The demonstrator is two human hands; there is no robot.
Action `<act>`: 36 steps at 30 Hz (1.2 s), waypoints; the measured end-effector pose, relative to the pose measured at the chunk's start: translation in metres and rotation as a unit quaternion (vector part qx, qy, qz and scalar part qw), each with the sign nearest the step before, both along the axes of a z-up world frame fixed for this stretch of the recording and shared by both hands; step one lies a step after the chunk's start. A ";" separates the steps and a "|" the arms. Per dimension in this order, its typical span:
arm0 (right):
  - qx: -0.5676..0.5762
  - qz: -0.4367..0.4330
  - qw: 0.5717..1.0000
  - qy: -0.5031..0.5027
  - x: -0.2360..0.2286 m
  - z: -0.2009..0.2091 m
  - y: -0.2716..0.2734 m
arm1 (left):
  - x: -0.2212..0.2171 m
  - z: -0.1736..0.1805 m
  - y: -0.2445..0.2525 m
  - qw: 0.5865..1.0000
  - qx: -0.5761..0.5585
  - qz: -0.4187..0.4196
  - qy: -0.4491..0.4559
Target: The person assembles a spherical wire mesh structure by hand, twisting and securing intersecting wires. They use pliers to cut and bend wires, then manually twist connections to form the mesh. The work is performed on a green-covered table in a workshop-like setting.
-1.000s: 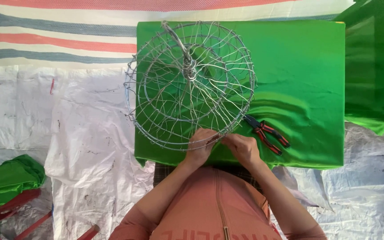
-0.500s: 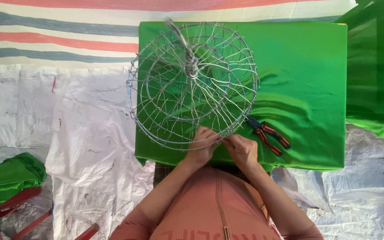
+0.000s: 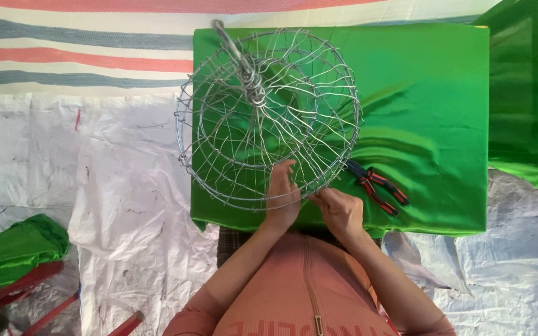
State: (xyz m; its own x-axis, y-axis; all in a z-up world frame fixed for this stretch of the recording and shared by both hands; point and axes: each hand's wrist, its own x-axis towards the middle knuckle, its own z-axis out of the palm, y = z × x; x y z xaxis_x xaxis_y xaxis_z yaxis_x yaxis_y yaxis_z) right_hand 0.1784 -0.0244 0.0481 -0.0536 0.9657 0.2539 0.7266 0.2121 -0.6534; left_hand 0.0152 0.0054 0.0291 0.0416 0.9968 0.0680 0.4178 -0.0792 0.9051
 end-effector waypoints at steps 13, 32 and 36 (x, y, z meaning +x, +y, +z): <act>-0.058 -0.056 0.993 0.088 0.010 -0.019 -0.013 | -0.020 0.010 -0.031 0.961 0.131 -0.173 0.169; -0.276 -0.049 0.939 0.200 -0.023 -0.015 -0.027 | -0.025 0.013 -0.024 0.966 0.147 -0.128 0.170; -0.310 -0.056 0.922 0.225 -0.023 -0.031 -0.030 | -0.025 0.023 -0.028 0.965 0.148 -0.138 0.165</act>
State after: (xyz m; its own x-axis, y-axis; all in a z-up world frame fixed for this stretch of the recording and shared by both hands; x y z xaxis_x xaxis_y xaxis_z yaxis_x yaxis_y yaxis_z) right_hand 0.1549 -0.0540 0.0173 0.0321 0.9260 -0.3763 0.3461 -0.3634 -0.8650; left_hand -0.0095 -0.0230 0.0516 0.3717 0.8834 0.2854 0.6056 -0.4638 0.6466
